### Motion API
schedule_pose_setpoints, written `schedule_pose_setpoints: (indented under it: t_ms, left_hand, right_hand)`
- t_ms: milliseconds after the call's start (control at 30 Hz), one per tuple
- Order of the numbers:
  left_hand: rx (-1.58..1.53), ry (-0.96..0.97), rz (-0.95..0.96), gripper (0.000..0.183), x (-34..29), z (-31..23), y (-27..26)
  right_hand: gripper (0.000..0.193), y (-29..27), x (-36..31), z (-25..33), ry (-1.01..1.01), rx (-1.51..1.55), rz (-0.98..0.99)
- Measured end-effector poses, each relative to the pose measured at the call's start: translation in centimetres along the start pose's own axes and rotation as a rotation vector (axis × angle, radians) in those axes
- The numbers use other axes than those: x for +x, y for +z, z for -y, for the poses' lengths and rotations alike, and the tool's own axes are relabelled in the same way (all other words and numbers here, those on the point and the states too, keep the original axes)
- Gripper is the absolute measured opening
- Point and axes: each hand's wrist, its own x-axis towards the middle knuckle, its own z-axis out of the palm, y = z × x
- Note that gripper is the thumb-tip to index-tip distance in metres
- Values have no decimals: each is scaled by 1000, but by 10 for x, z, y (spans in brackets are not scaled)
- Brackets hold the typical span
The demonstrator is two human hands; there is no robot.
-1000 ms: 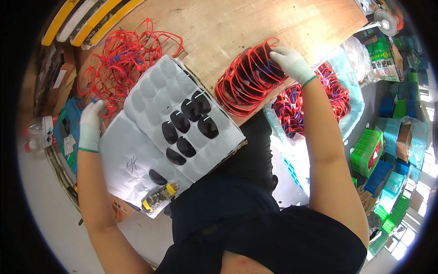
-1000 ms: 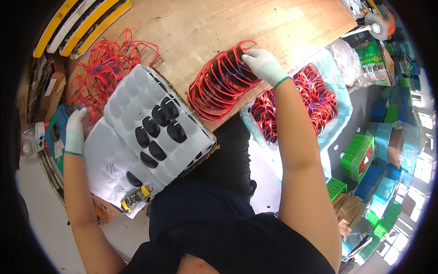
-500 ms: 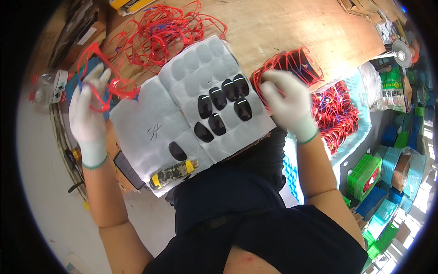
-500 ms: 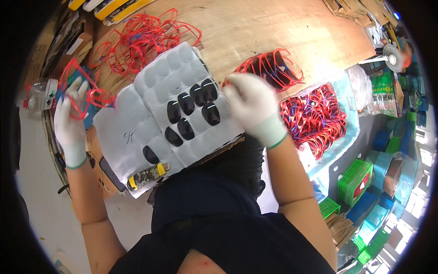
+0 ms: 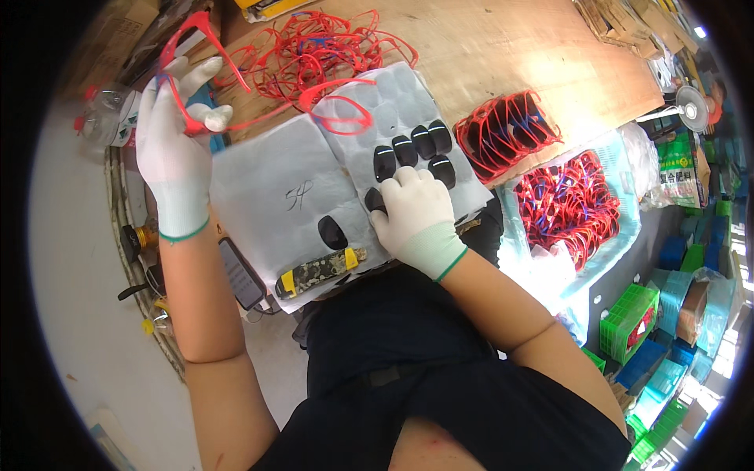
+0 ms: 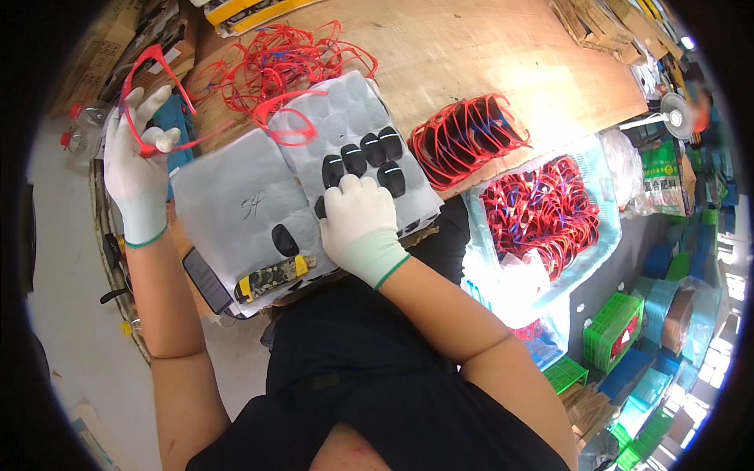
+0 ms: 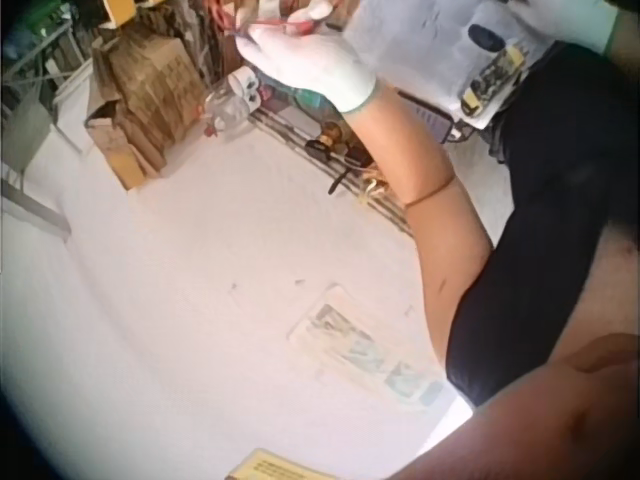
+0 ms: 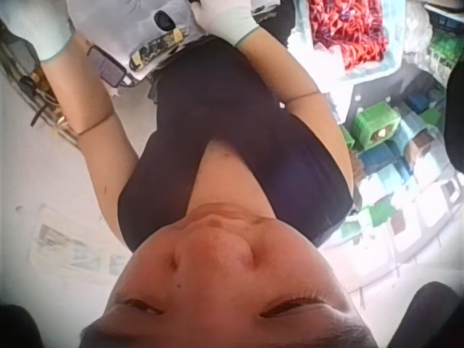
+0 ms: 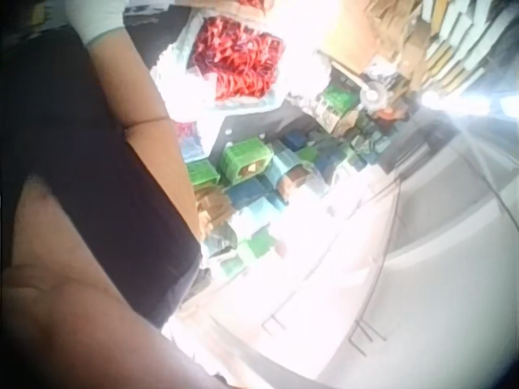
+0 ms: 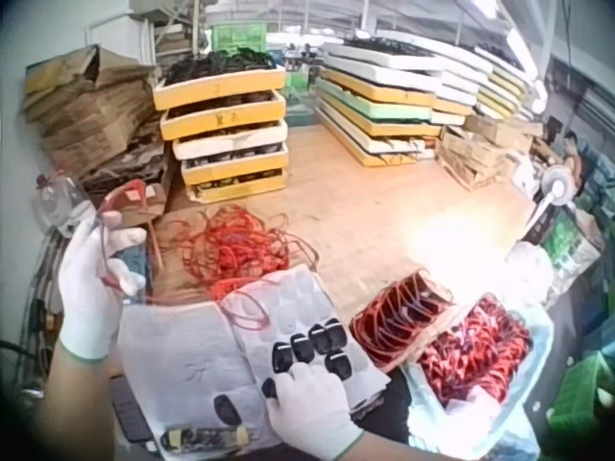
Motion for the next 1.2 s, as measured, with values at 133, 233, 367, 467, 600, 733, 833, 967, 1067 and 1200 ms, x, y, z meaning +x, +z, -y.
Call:
schedule_pose_setpoints:
  t_ms: [133,233,367,467,600,733,833,967,1067,1200]
  left_hand:
    - [-92,6,114,61,-34,-12,-4]
    - [-63,-70,126,74,-81,-16,-18]
    - [-117,-150,247,53,-150,-8,-41]
    - [-4,-238,253,33,-195,-12,-12]
    - [474,23,608,32,-212,-16,14]
    - [390,-9,544,29,-223,-16,19]
    - [414,-58,567,29,-223,-18,17]
    - [369,-117,694,33,-221,-21,15]
    - [287,-79,685,33,-225,-21,17]
    - [356,-52,648,32,-217,-36,22]
  right_hand:
    - [11,-2,-9,-7,-78,334,-59]
    - [11,-28,-20,-13,-204,413,-36]
    - [16,-63,-50,-24,-207,551,17]
    - [33,-85,-66,-11,-266,878,186]
    - [38,-71,-72,30,-311,1305,-13]
    - [28,-68,-66,37,-318,1033,-171]
    - [25,-70,-65,40,-204,1230,-48]
    - [18,-66,-66,39,108,1734,298]
    - [21,-71,-64,28,105,1815,584]
    - [22,-67,-68,24,65,1716,544]
